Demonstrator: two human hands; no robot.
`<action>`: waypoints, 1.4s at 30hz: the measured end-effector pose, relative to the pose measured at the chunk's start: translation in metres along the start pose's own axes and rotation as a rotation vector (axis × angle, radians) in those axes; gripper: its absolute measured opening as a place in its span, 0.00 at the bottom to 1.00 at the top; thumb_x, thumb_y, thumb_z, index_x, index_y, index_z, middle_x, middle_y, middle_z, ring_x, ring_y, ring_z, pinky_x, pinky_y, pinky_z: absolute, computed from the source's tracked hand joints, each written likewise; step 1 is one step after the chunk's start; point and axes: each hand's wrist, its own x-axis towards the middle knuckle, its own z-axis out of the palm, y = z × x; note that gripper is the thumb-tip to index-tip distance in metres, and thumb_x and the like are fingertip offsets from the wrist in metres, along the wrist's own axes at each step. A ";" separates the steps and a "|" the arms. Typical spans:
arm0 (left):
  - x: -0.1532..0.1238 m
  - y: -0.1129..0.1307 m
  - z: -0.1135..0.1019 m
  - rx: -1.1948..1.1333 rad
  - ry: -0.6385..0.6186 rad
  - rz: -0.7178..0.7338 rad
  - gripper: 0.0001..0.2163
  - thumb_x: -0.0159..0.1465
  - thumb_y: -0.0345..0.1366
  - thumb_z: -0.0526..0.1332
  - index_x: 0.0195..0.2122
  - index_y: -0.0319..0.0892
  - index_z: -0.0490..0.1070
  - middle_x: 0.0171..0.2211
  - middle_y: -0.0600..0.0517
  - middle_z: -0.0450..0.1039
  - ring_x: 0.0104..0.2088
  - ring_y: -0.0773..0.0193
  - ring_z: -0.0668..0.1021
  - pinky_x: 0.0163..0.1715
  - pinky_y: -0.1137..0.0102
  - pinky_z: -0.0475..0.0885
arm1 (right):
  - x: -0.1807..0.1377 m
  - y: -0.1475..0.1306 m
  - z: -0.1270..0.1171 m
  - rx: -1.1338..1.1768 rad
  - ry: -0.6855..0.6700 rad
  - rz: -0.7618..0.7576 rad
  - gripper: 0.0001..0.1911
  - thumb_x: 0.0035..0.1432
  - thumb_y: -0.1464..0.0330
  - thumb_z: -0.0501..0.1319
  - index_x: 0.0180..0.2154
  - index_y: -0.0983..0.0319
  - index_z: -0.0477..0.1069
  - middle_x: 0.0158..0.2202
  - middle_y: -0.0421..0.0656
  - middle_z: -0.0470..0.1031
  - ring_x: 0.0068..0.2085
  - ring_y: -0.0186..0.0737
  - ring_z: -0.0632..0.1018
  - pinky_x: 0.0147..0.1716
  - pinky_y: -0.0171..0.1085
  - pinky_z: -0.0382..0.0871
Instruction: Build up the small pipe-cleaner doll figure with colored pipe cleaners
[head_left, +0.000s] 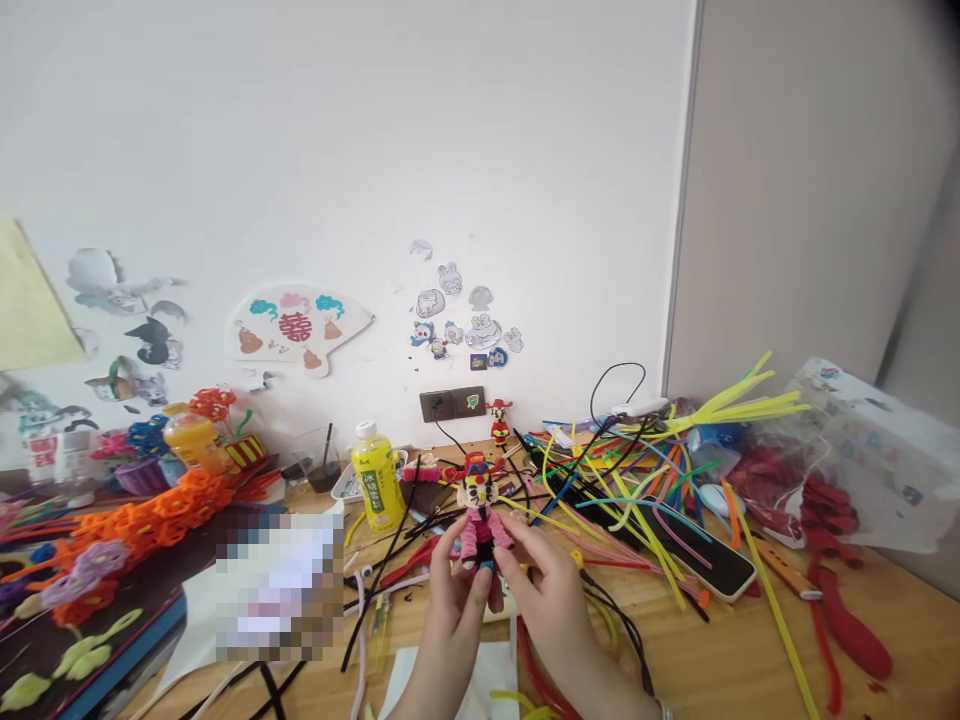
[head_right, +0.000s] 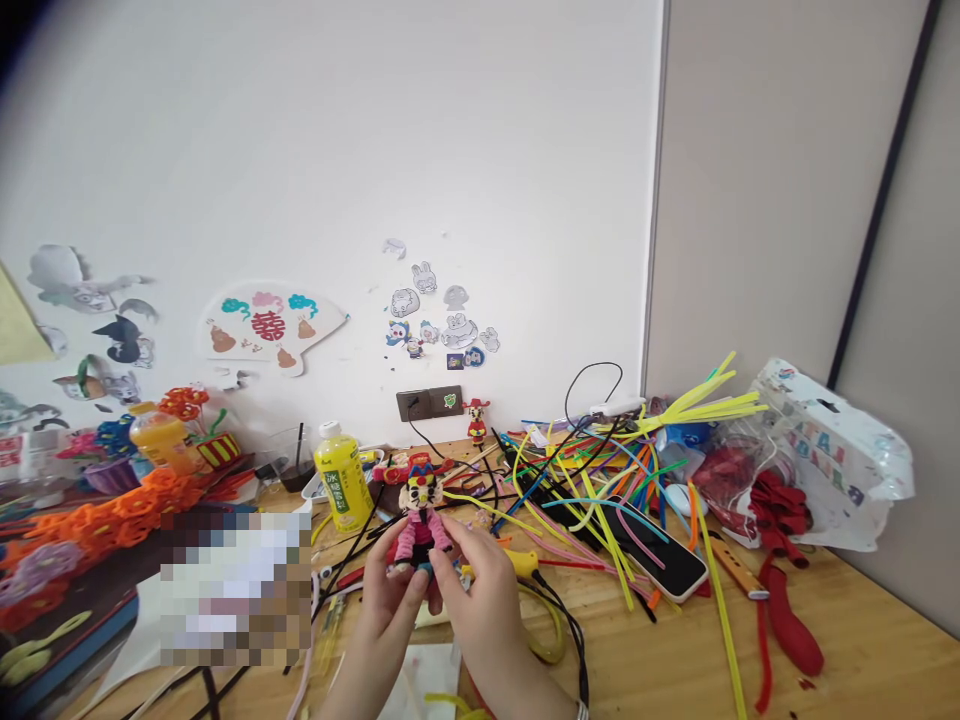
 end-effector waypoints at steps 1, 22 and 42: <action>0.000 -0.001 0.000 0.002 0.002 0.003 0.23 0.58 0.43 0.59 0.52 0.49 0.51 0.26 0.56 0.68 0.22 0.70 0.69 0.25 0.73 0.66 | 0.000 -0.001 0.000 0.009 -0.002 0.002 0.15 0.54 0.68 0.57 0.44 0.60 0.73 0.41 0.48 0.76 0.41 0.44 0.77 0.40 0.39 0.73; -0.005 0.008 0.002 0.017 0.016 0.032 0.23 0.56 0.42 0.61 0.50 0.47 0.54 0.34 0.51 0.71 0.24 0.70 0.70 0.26 0.72 0.68 | -0.005 -0.002 0.000 0.007 -0.041 -0.056 0.15 0.55 0.68 0.57 0.45 0.59 0.70 0.43 0.47 0.75 0.45 0.44 0.74 0.45 0.42 0.69; -0.004 0.000 -0.003 0.049 -0.018 0.059 0.16 0.58 0.42 0.58 0.45 0.47 0.57 0.30 0.55 0.68 0.23 0.70 0.69 0.24 0.73 0.67 | 0.000 0.002 -0.002 -0.043 -0.074 -0.154 0.13 0.55 0.68 0.56 0.43 0.59 0.71 0.40 0.46 0.76 0.42 0.42 0.75 0.42 0.39 0.70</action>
